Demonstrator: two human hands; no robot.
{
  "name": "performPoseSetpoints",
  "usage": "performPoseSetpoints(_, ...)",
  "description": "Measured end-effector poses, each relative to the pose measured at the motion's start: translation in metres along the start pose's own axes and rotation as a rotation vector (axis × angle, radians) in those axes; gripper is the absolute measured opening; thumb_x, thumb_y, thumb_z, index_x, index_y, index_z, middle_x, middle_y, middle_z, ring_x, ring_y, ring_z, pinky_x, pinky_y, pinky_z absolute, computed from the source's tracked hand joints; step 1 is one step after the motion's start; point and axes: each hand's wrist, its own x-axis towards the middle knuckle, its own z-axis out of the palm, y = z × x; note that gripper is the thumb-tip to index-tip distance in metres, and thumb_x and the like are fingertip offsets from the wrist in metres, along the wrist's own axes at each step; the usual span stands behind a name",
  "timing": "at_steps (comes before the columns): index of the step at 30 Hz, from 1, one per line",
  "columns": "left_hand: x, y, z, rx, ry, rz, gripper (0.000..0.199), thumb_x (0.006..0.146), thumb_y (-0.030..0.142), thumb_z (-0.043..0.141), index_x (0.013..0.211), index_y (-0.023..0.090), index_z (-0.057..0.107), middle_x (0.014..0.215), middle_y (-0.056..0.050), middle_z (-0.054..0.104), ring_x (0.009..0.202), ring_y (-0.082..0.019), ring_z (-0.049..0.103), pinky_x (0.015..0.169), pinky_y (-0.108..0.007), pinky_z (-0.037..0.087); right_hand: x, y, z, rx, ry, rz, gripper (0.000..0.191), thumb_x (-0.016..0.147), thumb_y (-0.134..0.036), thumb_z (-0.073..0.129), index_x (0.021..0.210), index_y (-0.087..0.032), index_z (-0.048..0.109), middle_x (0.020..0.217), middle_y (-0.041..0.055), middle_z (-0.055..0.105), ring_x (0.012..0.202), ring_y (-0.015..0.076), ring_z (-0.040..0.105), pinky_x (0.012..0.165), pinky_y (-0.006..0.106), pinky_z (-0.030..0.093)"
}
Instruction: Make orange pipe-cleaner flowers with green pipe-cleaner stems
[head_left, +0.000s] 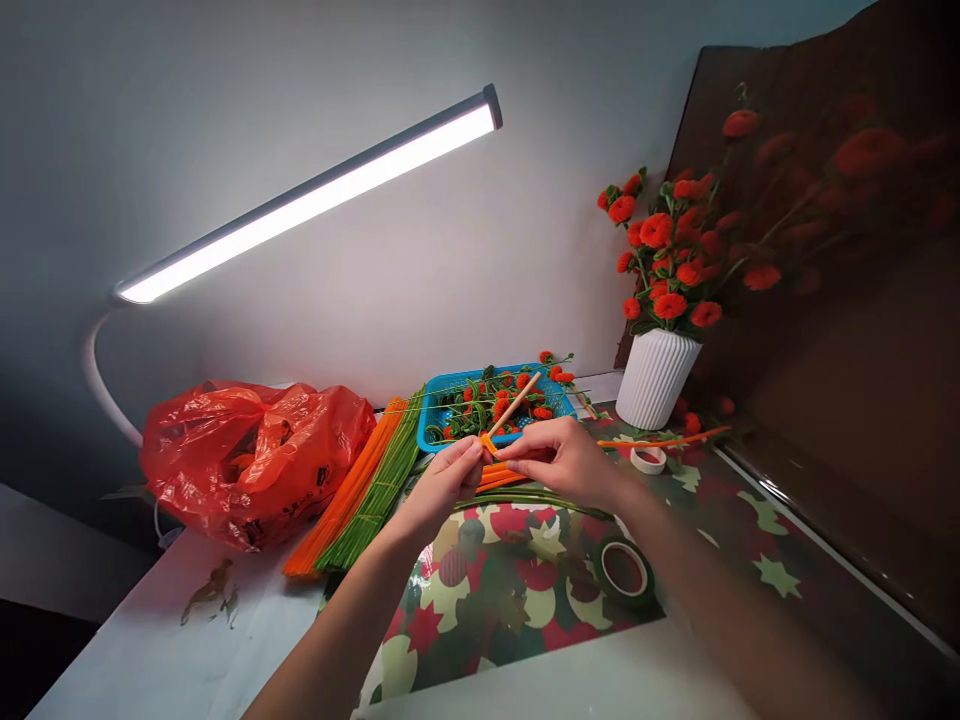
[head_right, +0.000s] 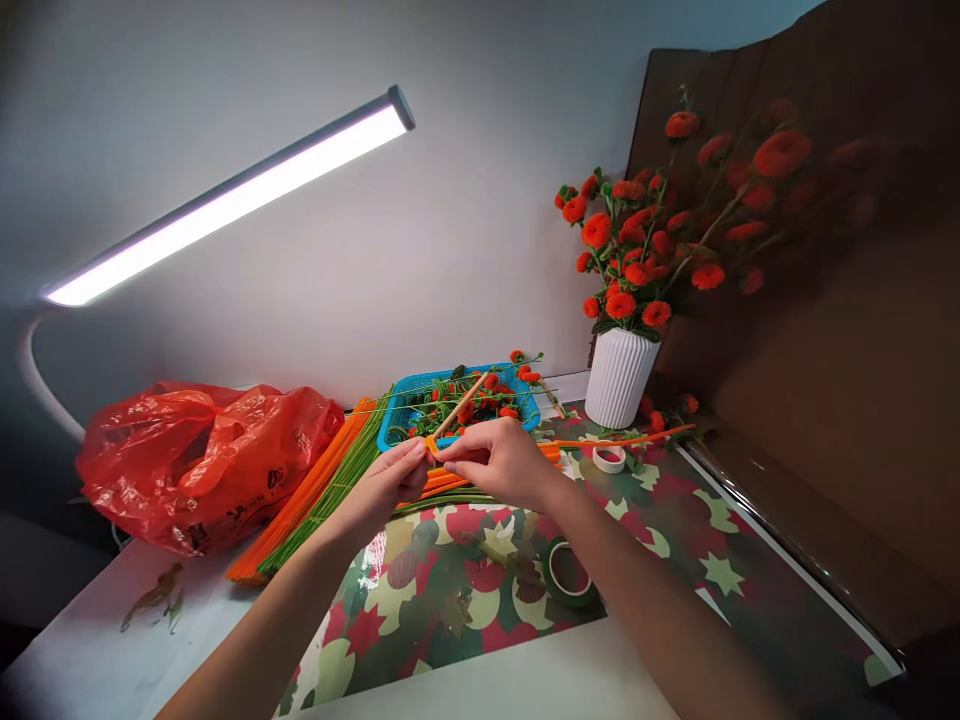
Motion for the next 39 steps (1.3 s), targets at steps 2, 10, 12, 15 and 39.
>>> performPoseSetpoints(2,0.000,0.000,-0.001,-0.048,-0.015,0.005,0.033,0.089,0.048,0.046,0.074,0.019,0.045,0.055,0.010,0.019,0.049,-0.008,0.011,0.045,-0.023,0.011,0.003,0.006,-0.003,0.110,-0.022,0.046,0.018,0.078,-0.024,0.066,0.089,-0.017,0.078,0.065,0.0019,0.063,0.054,0.0097,0.047,0.048,0.021,0.033)
performPoseSetpoints(10,-0.007,0.010,-0.006,-0.089,-0.164,-0.022,0.036,0.086,0.051,0.051,0.074,0.017,0.049,0.052,0.010,0.022,0.048,-0.008,0.015,0.048,-0.025,0.012,0.007,0.025,-0.014,0.323,-0.138,0.224,0.027,0.070,-0.036,0.074,0.086,-0.015,0.078,0.069,0.0028,0.066,0.062,0.0121,0.055,0.054,0.023,0.042)
performPoseSetpoints(12,-0.011,0.014,-0.007,-0.024,-0.279,-0.057,0.038,0.086,0.053,0.051,0.075,0.016,0.052,0.054,0.008,0.026,0.050,-0.008,0.018,0.048,-0.025,0.014,0.008,0.029,-0.016,0.330,-0.232,0.232,0.028,0.069,-0.036,0.075,0.085,-0.014,0.077,0.072,0.0041,0.068,0.064,0.0130,0.057,0.056,0.023,0.044)
performPoseSetpoints(15,-0.015,0.022,-0.008,0.135,-0.457,-0.115,0.040,0.087,0.053,0.049,0.074,0.015,0.056,0.057,0.006,0.032,0.053,-0.009,0.023,0.050,-0.025,0.018,0.008,0.030,-0.018,0.287,-0.346,0.236,0.027,0.068,-0.035,0.076,0.081,-0.012,0.077,0.067,0.0030,0.066,0.059,0.0116,0.055,0.053,0.022,0.042)
performPoseSetpoints(39,-0.012,0.021,0.007,0.384,0.054,0.055,0.038,0.091,0.050,0.039,0.081,0.017,0.054,0.060,0.005,0.033,0.054,-0.010,0.027,0.048,-0.022,0.025,0.005,0.007,-0.012,0.007,-0.051,0.117,0.027,0.081,-0.036,0.064,0.081,-0.014,0.078,0.056,-0.0006,0.054,0.053,0.0095,0.041,0.049,0.023,0.029)
